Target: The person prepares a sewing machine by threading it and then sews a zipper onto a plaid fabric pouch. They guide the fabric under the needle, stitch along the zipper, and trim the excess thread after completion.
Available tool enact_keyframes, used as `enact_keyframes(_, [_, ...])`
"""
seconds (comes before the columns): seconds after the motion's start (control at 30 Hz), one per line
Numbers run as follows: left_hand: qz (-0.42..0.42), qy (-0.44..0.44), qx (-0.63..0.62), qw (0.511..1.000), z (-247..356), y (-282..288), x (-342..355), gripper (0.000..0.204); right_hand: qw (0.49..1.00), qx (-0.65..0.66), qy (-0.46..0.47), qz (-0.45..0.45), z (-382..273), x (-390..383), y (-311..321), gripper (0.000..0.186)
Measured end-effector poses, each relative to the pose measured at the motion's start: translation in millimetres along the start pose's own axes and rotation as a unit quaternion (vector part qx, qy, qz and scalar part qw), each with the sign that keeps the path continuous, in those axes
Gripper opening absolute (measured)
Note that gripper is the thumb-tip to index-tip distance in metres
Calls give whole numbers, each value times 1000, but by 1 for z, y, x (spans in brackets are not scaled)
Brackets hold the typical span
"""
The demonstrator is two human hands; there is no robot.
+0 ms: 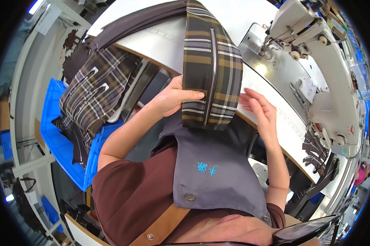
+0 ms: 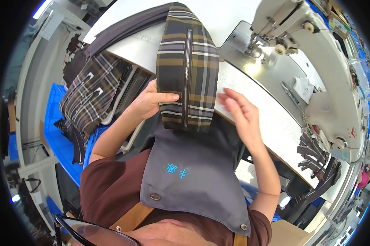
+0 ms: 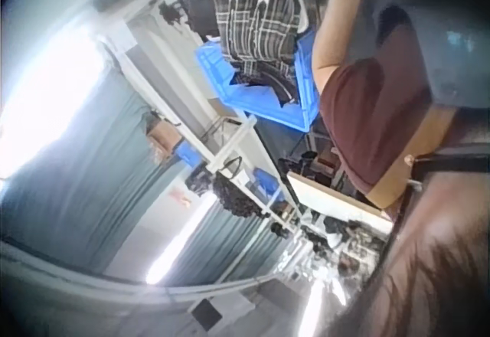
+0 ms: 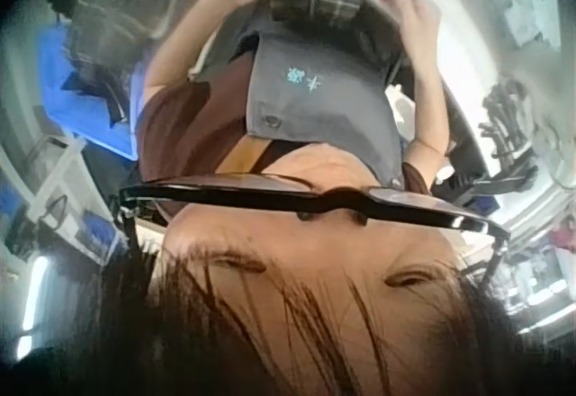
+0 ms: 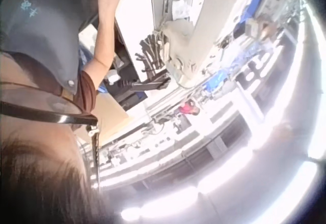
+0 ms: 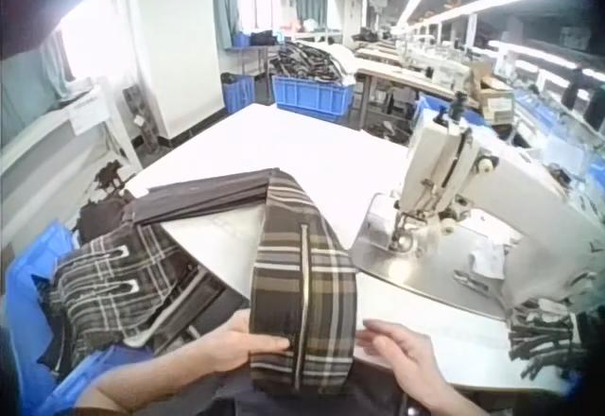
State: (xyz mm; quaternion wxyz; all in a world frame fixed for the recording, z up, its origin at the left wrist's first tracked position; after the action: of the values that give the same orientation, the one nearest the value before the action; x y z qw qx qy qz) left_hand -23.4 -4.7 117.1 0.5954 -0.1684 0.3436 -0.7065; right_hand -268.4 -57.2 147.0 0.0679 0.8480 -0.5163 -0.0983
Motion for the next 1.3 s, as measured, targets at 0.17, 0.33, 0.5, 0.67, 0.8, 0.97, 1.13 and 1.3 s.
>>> enact_keyframes(0.17, [24,-18,-40,999,-25,13,-21,32,991,82,-19,-108,13,-12,-49,32])
enact_keyframes(0.33, [45,-17,-55,997,-32,24,-31,32,989,93,-56,-102,43,-17,-63,29])
enact_keyframes(0.5, [54,-17,-77,995,-37,28,-32,32,981,147,-88,-95,45,-20,-74,27])
enact_keyframes(0.67, [58,-22,-86,994,-41,30,-30,34,977,134,-122,-114,50,-20,-70,27])
enact_keyframes(0.8, [65,-31,-106,992,-42,33,-33,34,976,117,-141,-120,43,-16,-73,28])
enact_keyframes(0.97, [142,-118,29,982,1,35,-77,41,983,-19,-92,-159,23,-10,-74,35])
enact_keyframes(1.13, [444,-201,397,778,125,34,-240,42,993,-102,64,-18,-7,-15,-31,37])
enact_keyframes(1.3, [577,-13,736,353,144,119,-376,54,945,-276,158,81,0,20,11,39])
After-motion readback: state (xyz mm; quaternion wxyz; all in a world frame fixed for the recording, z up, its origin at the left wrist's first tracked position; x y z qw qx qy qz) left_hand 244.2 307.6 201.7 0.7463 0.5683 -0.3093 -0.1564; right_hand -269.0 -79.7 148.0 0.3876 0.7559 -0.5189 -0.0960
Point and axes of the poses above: each hand's wrist, its own x-axis towards the middle knuckle, its own y-axis out of the back of the hand, z = x × y, the point moved 1 cm from there along x, towards the middle knuckle, and after that the axes turned 8 degrees about -x, right-handed, at the moved point
